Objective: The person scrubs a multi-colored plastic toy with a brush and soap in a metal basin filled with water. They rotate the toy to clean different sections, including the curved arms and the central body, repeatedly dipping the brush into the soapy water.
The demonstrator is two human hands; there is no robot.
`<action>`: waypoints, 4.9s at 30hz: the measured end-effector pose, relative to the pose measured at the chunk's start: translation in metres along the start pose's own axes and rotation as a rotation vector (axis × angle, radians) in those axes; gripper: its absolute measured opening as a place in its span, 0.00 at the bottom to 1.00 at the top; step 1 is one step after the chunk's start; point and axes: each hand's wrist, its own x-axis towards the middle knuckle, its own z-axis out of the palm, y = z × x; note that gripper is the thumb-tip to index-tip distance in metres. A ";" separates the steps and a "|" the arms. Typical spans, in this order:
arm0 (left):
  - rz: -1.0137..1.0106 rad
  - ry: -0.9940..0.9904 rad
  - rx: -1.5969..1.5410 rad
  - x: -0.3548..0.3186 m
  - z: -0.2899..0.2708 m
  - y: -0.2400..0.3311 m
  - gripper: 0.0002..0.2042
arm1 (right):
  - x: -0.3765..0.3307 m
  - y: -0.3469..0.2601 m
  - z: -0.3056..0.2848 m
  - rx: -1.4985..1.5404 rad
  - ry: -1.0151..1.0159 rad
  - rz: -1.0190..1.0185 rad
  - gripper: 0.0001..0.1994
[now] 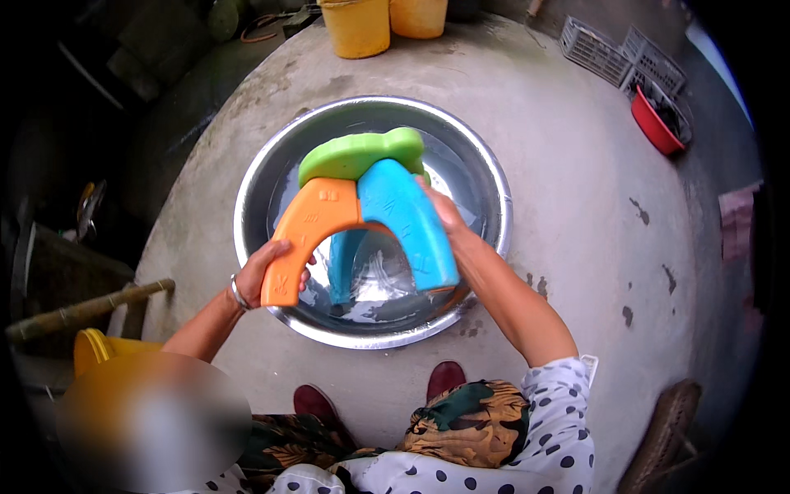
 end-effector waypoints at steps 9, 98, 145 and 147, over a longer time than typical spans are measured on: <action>0.066 0.112 0.106 -0.002 -0.003 0.004 0.24 | -0.072 -0.014 0.012 -0.105 -0.082 0.014 0.27; 0.017 -0.431 -0.693 0.048 0.103 -0.034 0.21 | 0.000 -0.092 0.157 -2.377 -0.802 -0.195 0.23; -0.084 -0.652 -0.960 0.048 0.187 -0.041 0.14 | -0.057 -0.124 0.142 -2.570 -0.744 0.311 0.25; -0.119 -0.635 -0.938 0.042 0.195 -0.048 0.15 | -0.041 -0.127 0.116 -2.588 -0.723 0.221 0.25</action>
